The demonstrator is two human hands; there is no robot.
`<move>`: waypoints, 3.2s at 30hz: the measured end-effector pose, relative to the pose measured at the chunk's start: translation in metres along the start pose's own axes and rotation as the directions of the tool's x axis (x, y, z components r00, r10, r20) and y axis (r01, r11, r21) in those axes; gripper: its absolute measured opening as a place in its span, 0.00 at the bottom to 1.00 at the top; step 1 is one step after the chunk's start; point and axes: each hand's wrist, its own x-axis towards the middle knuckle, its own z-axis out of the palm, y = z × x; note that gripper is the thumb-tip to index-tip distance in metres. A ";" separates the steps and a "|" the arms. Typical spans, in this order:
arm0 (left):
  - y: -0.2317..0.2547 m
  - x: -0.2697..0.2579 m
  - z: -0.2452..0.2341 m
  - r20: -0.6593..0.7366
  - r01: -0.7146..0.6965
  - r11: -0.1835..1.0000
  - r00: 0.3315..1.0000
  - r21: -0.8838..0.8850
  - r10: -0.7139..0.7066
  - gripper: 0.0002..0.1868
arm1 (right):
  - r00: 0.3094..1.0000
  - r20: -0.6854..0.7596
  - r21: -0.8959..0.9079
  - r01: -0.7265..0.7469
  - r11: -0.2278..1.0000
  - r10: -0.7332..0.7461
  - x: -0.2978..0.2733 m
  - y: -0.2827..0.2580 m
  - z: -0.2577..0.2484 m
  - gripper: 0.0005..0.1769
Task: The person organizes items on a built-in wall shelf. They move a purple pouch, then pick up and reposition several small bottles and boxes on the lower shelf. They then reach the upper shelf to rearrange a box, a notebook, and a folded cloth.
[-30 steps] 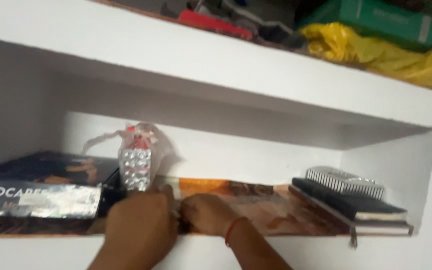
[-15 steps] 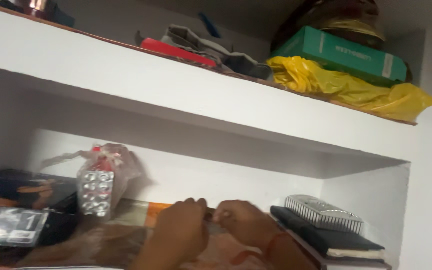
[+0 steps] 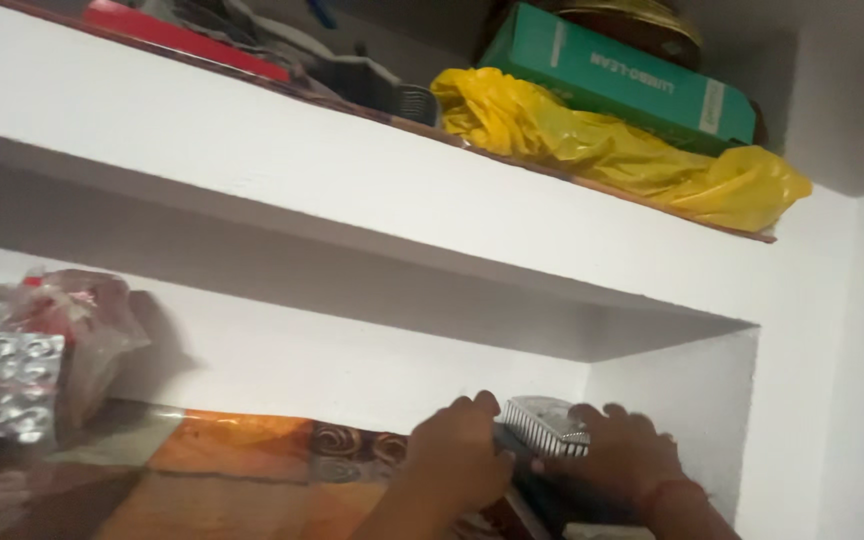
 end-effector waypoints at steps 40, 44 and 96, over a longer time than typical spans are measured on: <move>-0.089 -0.057 -0.058 -0.149 0.120 0.962 0.976 -0.246 -0.160 0.40 | 0.967 -0.060 0.373 0.253 0.893 -0.249 -0.061 -0.167 -0.002 0.28; -0.115 -0.058 -0.056 -0.195 0.054 0.982 0.977 -0.183 -0.090 0.37 | 0.970 -0.057 0.307 0.243 0.920 -0.236 -0.060 -0.188 0.006 0.29; -0.006 -0.029 0.028 0.443 -0.167 0.978 0.873 -0.125 0.206 0.35 | 0.976 0.193 0.339 0.031 0.940 -0.102 -0.038 -0.002 0.026 0.40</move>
